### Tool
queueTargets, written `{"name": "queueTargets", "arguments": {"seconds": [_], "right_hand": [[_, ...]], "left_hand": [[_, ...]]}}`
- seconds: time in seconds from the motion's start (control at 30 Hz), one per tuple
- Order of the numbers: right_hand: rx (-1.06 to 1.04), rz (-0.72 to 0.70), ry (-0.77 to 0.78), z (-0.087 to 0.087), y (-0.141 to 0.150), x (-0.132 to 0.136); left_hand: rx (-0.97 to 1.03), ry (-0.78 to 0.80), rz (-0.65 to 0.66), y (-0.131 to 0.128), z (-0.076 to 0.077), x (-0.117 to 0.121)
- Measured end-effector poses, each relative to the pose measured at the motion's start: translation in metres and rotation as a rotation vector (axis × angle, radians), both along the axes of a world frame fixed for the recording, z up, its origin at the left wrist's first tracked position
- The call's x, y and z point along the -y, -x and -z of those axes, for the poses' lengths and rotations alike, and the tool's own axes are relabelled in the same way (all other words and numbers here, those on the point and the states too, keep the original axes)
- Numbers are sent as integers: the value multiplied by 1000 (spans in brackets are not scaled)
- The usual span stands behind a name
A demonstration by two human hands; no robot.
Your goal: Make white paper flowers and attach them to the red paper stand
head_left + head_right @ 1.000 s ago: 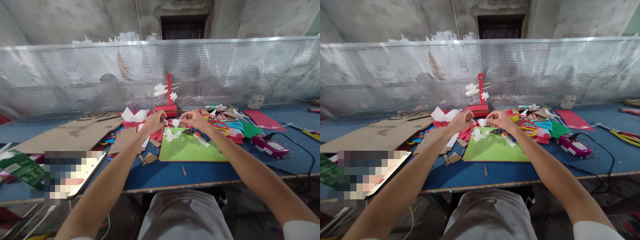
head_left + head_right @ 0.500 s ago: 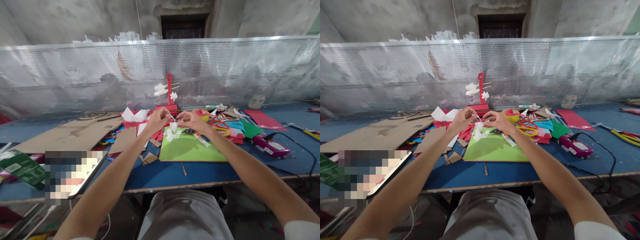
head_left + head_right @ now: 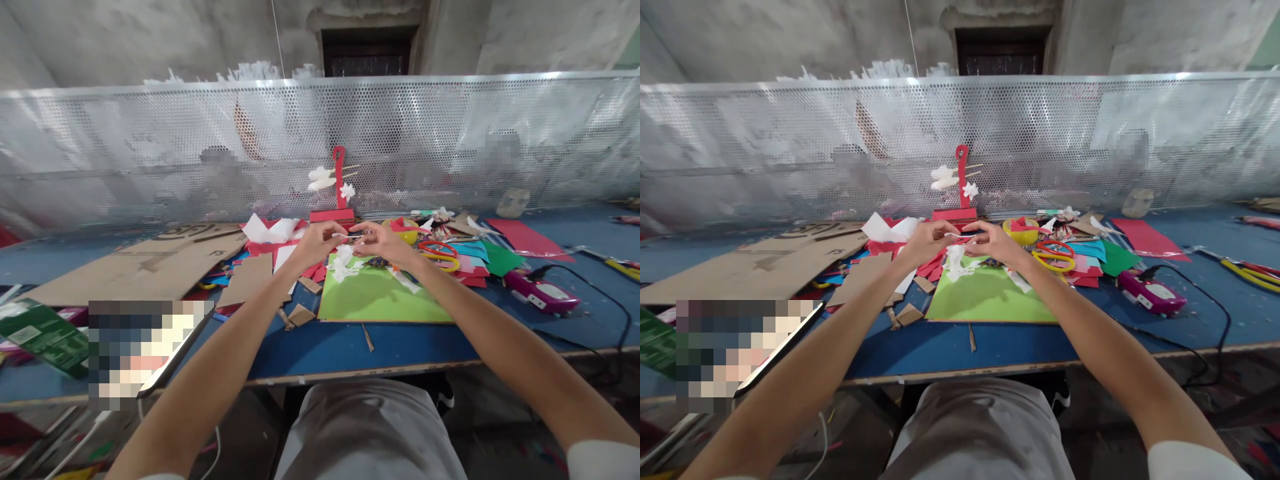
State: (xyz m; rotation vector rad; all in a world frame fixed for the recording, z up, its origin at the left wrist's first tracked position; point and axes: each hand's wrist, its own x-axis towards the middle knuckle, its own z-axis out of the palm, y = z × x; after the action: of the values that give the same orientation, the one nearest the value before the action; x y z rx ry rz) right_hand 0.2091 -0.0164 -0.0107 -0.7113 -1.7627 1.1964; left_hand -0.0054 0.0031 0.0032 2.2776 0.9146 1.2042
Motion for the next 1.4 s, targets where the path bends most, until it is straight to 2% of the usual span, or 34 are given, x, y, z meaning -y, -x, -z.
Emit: {"name": "queueTargets", "arguments": {"seconds": [0.17, 0.33, 0.6, 0.73, 0.87, 0.97, 1.23, 1.4], "right_hand": [[13, 66, -25, 1, -3, -4], [44, 92, -50, 3, -4, -8], [84, 132, -83, 4, -6, -13], [81, 164, -119, 0, -11, -13], [77, 191, -141, -3, -15, -12], [91, 205, -156, -4, -15, -10], [81, 205, -158, -5, -13, -9], [78, 222, -170, -6, -13, -8]], "left_hand": [[-37, 59, 141, 0, 4, -5], [-87, 62, 163, 1, 5, -6], [-90, 151, 175, 2, 4, -5], [-139, 137, 106, 3, 10, -11], [-391, 2, -51, -2, 22, -9], [-519, -26, -136, -10, 31, -3], [-584, -85, -109, -23, 45, -4], [-623, -133, -212, -20, 41, -3]]}}
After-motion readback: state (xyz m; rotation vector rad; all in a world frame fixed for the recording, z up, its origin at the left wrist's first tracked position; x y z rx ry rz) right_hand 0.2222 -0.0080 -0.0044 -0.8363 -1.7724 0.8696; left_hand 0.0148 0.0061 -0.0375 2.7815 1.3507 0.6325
